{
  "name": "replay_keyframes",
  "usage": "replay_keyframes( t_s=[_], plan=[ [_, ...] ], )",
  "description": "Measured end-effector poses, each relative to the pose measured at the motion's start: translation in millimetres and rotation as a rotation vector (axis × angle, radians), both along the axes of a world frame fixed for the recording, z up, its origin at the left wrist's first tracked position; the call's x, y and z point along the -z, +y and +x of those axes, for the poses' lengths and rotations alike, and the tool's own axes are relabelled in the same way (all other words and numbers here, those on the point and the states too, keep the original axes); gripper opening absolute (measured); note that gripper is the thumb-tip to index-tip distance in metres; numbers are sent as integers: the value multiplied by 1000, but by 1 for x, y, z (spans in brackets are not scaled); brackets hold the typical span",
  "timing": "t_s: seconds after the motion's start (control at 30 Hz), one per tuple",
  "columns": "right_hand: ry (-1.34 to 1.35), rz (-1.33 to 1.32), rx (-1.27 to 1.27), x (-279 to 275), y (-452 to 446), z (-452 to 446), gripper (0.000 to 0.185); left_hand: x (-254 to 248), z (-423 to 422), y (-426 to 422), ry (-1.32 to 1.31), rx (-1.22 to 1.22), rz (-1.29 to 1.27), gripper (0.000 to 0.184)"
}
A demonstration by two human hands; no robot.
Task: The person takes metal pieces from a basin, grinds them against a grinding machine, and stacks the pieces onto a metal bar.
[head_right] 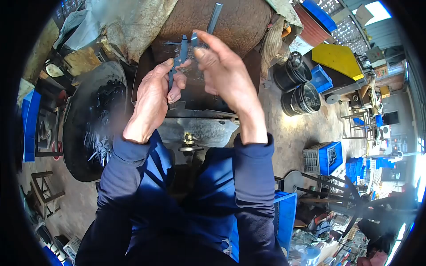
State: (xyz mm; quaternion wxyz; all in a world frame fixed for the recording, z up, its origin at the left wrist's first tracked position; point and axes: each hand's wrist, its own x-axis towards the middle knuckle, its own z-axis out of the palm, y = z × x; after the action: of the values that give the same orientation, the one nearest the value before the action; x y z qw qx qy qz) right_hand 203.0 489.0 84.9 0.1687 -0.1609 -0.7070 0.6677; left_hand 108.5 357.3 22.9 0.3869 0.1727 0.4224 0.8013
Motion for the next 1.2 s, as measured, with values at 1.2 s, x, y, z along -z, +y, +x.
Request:
replay_keyframes(
  t_s=[1.2],
  plan=[
    [166,39,223,35,-27,10,18,-5,9,8,165,-135,178,20]
  ],
)
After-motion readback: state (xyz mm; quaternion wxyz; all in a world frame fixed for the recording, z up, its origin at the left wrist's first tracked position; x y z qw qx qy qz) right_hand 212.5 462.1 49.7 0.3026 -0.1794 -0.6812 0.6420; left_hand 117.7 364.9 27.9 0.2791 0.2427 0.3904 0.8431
